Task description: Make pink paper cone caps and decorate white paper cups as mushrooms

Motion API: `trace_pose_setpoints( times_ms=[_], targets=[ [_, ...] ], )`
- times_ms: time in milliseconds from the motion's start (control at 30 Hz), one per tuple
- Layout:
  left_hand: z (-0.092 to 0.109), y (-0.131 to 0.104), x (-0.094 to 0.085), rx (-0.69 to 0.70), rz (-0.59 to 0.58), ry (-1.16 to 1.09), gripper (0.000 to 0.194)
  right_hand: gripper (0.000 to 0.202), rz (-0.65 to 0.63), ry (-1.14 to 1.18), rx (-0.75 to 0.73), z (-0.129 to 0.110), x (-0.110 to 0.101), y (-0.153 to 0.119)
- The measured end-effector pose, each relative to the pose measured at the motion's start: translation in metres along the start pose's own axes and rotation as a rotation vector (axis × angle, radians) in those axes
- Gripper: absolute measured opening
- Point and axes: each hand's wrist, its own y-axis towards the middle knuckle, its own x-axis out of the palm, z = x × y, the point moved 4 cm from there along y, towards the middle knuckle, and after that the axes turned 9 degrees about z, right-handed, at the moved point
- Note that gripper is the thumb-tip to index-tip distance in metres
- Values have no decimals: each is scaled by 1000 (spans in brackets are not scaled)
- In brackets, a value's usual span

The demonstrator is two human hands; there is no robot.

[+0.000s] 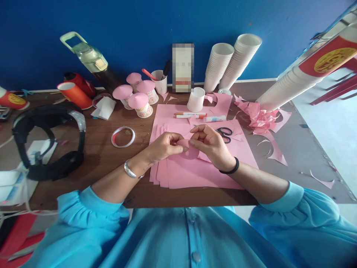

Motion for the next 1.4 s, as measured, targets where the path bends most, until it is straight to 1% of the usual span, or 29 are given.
trace_pose_setpoints(
  times_ms=[133, 267, 333, 400, 567, 667, 767, 867, 967, 1067, 1267, 1400],
  targets=[
    [1, 0, 0, -17, -35, 81, 23, 46, -59, 34, 63, 3, 2, 0],
    [5, -1, 3, -22, -72, 161, 17, 48, -63, 21, 48, 2, 4, 0],
    [8, -2, 4, -21, -78, 157, 16, 47, -65, 30, 54, 2, 4, 0],
    [9, -3, 4, -21, -75, 97, 19, 45, -38, 71, 64, 2, 3, 1],
    [5, -5, 2, -46, -85, -160, 31, 43, 79, 211, 79, 1, -4, 5],
    [1, -4, -2, -54, -75, -226, 31, 43, 105, 254, 96, 1, -6, 7],
    [-3, -2, -9, -37, -7, -257, 25, 42, 113, 286, 122, 0, -6, 7],
    [-5, -1, -14, -32, 65, -280, 22, 42, 97, 307, 145, 0, -5, 6],
    [-5, -1, -16, -43, 88, -301, 22, 41, 78, 321, 178, 2, -4, 5],
    [-4, 0, -16, -44, 69, -313, 21, 41, 47, 312, 203, 5, -3, 5],
    [-5, 2, -18, -24, 50, -255, 20, 54, -116, 321, 264, 12, 3, 3],
    [-6, 2, -18, -25, 9, -246, 21, 57, -130, 294, 248, 11, 3, 2]
  ],
)
